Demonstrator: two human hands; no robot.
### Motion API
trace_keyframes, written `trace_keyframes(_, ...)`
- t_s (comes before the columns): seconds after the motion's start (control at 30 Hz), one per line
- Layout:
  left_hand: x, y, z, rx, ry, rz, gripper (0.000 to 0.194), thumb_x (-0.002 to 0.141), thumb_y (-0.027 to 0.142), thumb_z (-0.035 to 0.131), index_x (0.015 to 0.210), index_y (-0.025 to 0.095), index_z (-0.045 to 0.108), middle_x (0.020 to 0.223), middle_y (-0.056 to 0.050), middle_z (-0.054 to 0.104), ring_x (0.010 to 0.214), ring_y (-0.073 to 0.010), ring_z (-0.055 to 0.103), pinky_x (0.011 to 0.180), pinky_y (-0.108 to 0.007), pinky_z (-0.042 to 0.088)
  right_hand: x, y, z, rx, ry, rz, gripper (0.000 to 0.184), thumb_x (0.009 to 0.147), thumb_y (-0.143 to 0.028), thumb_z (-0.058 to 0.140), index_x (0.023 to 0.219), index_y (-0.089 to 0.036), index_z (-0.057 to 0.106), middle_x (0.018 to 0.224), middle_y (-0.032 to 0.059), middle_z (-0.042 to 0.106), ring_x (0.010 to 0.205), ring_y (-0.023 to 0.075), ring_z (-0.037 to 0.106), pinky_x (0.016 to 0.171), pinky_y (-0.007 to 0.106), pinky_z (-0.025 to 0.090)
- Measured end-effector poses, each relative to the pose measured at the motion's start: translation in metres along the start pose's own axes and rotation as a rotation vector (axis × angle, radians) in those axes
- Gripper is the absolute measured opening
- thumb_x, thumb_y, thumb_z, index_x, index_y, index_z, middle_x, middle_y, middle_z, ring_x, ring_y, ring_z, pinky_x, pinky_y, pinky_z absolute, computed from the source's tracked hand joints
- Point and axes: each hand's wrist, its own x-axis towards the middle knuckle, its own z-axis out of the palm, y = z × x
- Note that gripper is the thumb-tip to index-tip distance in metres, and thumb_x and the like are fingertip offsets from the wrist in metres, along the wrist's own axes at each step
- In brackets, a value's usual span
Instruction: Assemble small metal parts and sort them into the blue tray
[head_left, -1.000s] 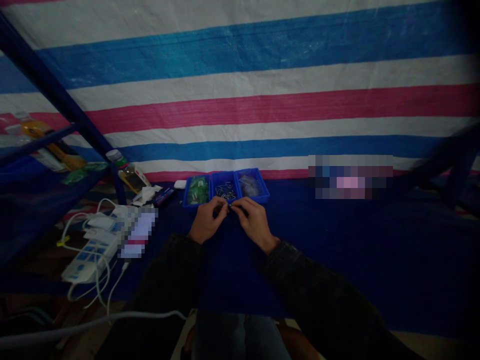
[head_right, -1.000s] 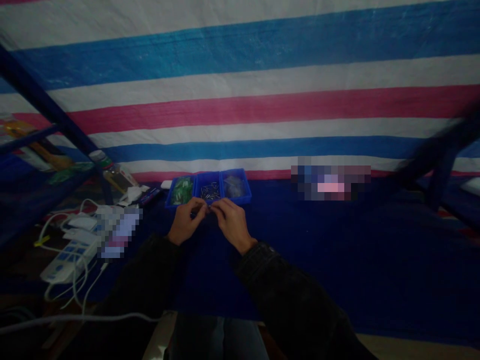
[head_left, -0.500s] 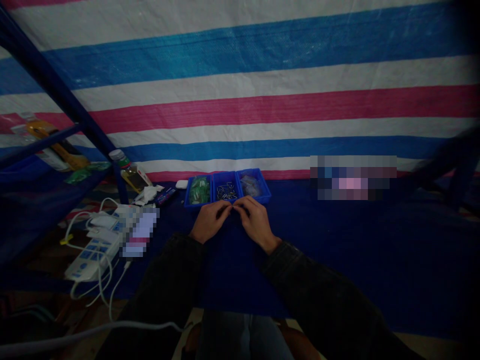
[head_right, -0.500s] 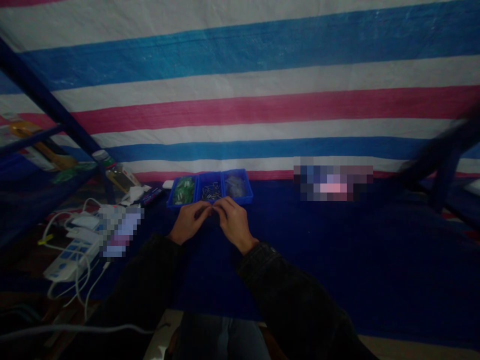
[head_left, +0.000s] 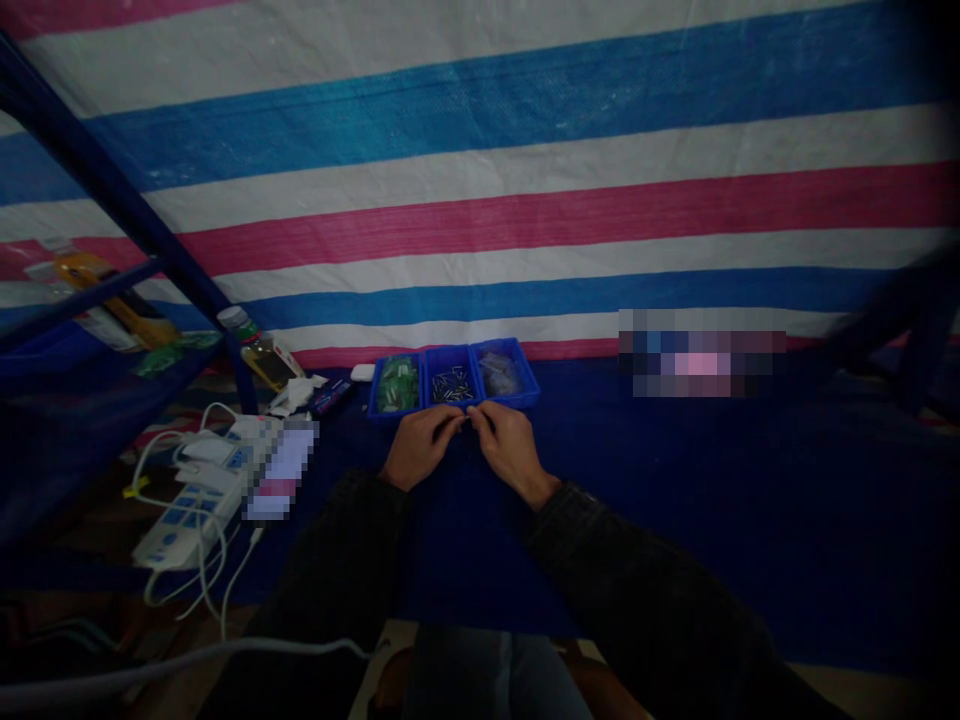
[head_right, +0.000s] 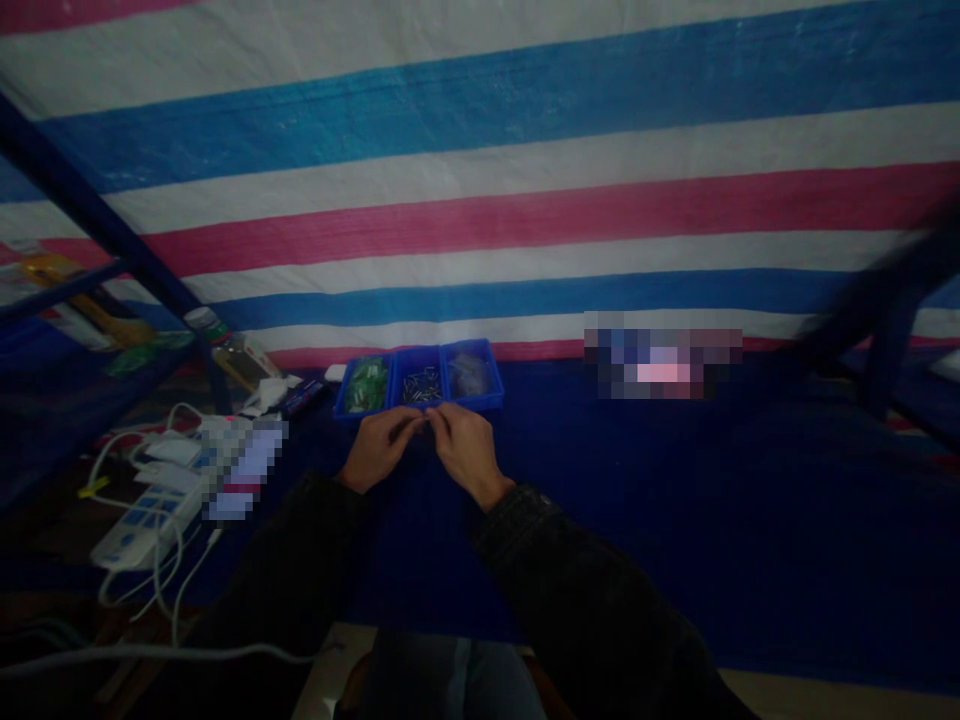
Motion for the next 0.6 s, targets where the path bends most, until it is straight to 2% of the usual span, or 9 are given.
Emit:
trace_keyframes(0.07,-0.0001,-0.0002,0.0004,-0.009,-0.003,0.001,0.022,0.102,0.032,0.052,0.1,0.019,0.07,0.09,-0.004,0.073,0.084,-0.0176,0.069,0.083,-0.029,0.051,-0.0001,0.0006,0.0001,-0.022,-0.003,0.04,0.048,0.105,-0.046,0.042,0.066,-0.024,0.059,0.059,0.0004,0.061,0.052,0.0163,0.055,0.056,0.028,0.036)
trace_keyframes(0.13,-0.0003,-0.0005,0.0001,-0.007,-0.017,-0.004,0.022,0.102,0.032,0.052,0.1,0.019,0.07,0.09,-0.004,0.073,0.085,-0.0176,0.069,0.082,-0.028,0.051,0.0,0.0001,-0.001,0.001,-0.018,0.052,0.049,0.105,-0.048,0.041,0.066,-0.024,0.06,0.058,-0.0001,0.062,0.052,0.0162,0.056,0.056,0.028,0.036)
trace_keyframes(0.2,-0.0004,-0.0012,-0.0005,-0.001,-0.015,-0.017,0.022,0.102,0.032,0.052,0.1,0.019,0.07,0.089,-0.004,0.073,0.083,-0.0175,0.069,0.08,-0.028,0.051,0.0002,-0.0013,-0.0027,0.072,-0.028,0.035,0.036,0.104,-0.044,0.046,0.082,-0.024,0.066,0.069,0.0002,0.068,0.061,0.0176,0.062,0.061,0.028,0.041)
trace_keyframes(0.27,-0.0005,-0.002,-0.0012,-0.001,-0.001,-0.033,0.023,0.102,0.032,0.051,0.099,0.019,0.07,0.087,-0.003,0.072,0.081,-0.017,0.068,0.078,-0.027,0.051,0.0005,-0.003,-0.004,0.147,-0.021,-0.001,0.021,0.102,-0.038,0.051,0.106,-0.024,0.066,0.085,0.0015,0.073,0.073,0.019,0.067,0.069,0.029,0.046)
trace_keyframes(0.33,-0.0005,-0.0026,-0.0015,-0.006,0.014,-0.042,0.023,0.102,0.031,0.051,0.099,0.018,0.07,0.085,-0.003,0.072,0.077,-0.0161,0.068,0.075,-0.026,0.051,0.0003,-0.0041,-0.0042,0.183,-0.008,-0.046,0.021,0.1,-0.031,0.054,0.117,-0.023,0.063,0.096,0.0037,0.073,0.083,0.02,0.068,0.076,0.03,0.049)
trace_keyframes(0.43,-0.0004,-0.003,-0.0013,-0.006,0.021,-0.035,0.022,0.101,0.031,0.052,0.098,0.018,0.069,0.082,-0.002,0.071,0.075,-0.015,0.067,0.073,-0.025,0.05,-0.0006,-0.0038,-0.0033,0.166,-0.003,-0.092,0.017,0.1,-0.025,0.051,0.106,-0.023,0.066,0.099,0.0052,0.073,0.089,0.0209,0.068,0.081,0.032,0.05)
trace_keyframes(0.6,-0.0004,-0.0036,0.001,0.014,0.024,-0.005,0.02,0.101,0.03,0.054,0.099,0.018,0.07,0.081,-0.001,0.071,0.072,-0.0142,0.066,0.071,-0.025,0.049,-0.0018,-0.0009,-0.0015,0.128,-0.003,-0.052,0.016,0.1,-0.023,0.051,0.099,-0.022,0.067,0.095,0.0045,0.073,0.087,0.0207,0.068,0.081,0.031,0.048)
